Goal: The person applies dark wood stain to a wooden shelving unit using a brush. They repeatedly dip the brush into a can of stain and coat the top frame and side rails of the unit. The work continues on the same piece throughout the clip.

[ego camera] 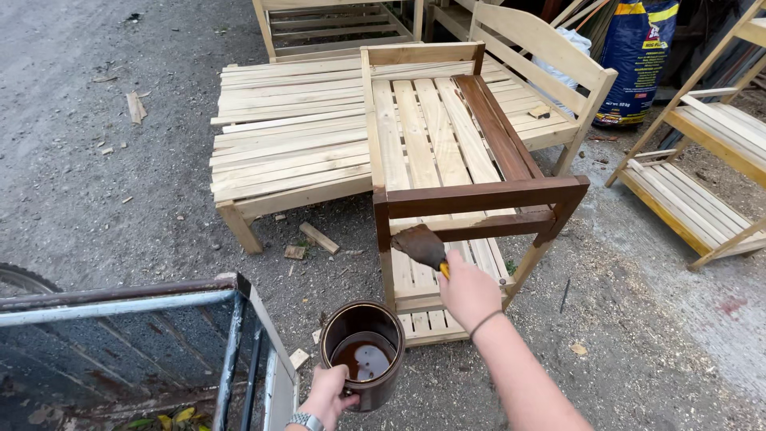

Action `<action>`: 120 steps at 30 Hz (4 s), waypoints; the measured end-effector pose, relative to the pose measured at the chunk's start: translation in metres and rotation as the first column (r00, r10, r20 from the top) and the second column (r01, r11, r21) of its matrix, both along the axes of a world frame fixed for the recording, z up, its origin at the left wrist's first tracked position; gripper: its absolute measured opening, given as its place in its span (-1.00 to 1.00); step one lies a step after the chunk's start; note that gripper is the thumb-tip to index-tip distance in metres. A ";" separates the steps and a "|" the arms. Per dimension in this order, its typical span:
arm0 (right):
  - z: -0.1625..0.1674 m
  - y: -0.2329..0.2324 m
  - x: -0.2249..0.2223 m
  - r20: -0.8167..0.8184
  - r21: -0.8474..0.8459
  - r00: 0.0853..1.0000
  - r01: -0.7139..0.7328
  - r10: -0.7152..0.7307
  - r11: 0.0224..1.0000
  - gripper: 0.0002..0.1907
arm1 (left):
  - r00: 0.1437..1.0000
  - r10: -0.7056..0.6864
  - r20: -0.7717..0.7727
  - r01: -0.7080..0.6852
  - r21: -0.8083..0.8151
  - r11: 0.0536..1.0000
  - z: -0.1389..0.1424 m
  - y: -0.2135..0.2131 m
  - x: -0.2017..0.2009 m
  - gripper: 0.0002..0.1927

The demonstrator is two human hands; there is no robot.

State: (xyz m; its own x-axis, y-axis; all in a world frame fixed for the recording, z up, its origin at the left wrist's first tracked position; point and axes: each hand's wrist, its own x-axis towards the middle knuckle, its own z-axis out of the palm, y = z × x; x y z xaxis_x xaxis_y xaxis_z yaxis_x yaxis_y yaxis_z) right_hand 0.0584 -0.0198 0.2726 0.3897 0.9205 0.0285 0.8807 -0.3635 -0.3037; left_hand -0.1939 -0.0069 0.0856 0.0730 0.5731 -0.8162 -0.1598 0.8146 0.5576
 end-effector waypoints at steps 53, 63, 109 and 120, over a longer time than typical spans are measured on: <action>-0.004 0.004 0.083 -0.025 0.034 0.997 -0.074 0.075 0.997 -0.58 | 0.994 0.100 -0.039 -0.102 -0.038 0.994 0.011 -0.010 0.072 -0.36; 0.012 -0.014 0.174 0.212 -0.051 0.954 0.229 -0.214 0.972 -0.64 | 0.972 0.233 0.002 -0.233 -0.047 0.971 0.025 -0.012 0.086 -0.25; -0.058 0.031 0.022 -0.278 0.288 0.951 -0.053 0.136 0.956 -0.55 | 0.983 0.184 -0.003 -0.184 -0.020 0.983 0.005 0.000 -0.003 -0.20; -0.049 0.020 0.008 -0.238 0.242 0.965 -0.050 0.109 0.969 -0.55 | 0.995 0.095 -0.026 -0.096 -0.018 0.995 0.014 0.004 0.004 -0.32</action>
State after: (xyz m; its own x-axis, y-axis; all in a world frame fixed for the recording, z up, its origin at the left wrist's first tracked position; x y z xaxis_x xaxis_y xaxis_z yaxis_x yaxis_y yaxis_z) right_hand 0.0660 0.0000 0.2234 0.3372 0.9283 0.1570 0.7902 -0.1885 -0.5831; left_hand -0.1898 -0.0026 0.0994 -0.0014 0.5604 -0.8282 -0.2237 0.8070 0.5465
